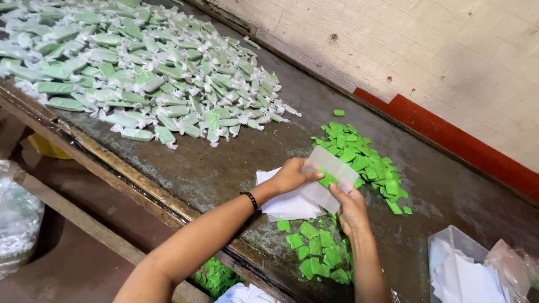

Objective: Manually wrapping small green rectangular items into individual white paper wrappers on a metal production table.

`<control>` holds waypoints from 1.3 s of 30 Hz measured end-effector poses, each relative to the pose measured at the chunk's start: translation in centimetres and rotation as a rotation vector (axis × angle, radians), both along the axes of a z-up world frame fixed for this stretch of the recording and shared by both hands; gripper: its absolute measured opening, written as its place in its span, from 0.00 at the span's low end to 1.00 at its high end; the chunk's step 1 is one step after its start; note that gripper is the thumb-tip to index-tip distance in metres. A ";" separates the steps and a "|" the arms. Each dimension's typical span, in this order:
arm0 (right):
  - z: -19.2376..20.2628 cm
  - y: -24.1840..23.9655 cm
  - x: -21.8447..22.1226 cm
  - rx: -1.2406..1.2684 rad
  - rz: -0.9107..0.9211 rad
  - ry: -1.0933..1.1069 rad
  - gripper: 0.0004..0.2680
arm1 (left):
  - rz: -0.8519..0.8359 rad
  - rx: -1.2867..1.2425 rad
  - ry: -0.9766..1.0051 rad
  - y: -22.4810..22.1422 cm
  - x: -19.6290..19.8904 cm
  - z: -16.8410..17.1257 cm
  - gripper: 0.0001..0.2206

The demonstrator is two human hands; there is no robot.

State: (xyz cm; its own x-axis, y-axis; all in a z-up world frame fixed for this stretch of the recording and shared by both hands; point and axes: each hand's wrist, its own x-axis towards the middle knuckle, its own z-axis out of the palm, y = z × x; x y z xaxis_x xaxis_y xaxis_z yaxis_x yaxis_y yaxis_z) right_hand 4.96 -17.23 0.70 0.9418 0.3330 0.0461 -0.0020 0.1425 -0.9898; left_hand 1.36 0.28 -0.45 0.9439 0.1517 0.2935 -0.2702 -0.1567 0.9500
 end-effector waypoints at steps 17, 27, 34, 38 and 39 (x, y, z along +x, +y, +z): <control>-1.4 -0.2 1.1 -0.011 -0.062 0.034 0.10 | -0.022 0.065 0.033 0.3 0.4 -0.6 0.13; -1.6 -0.9 1.5 -0.030 0.039 0.037 0.08 | -0.022 -0.086 0.022 0.7 1.1 -0.7 0.14; -2.7 -0.8 2.8 -0.125 -0.007 -0.014 0.08 | -0.019 -0.032 0.022 1.4 1.6 -1.3 0.13; -1.6 -0.8 1.4 -0.111 -0.013 -0.033 0.11 | -0.027 0.004 0.045 1.2 1.7 -1.4 0.14; -1.0 -0.7 0.6 -0.043 -0.002 -0.027 0.11 | -0.033 0.002 0.050 1.1 1.5 -1.3 0.14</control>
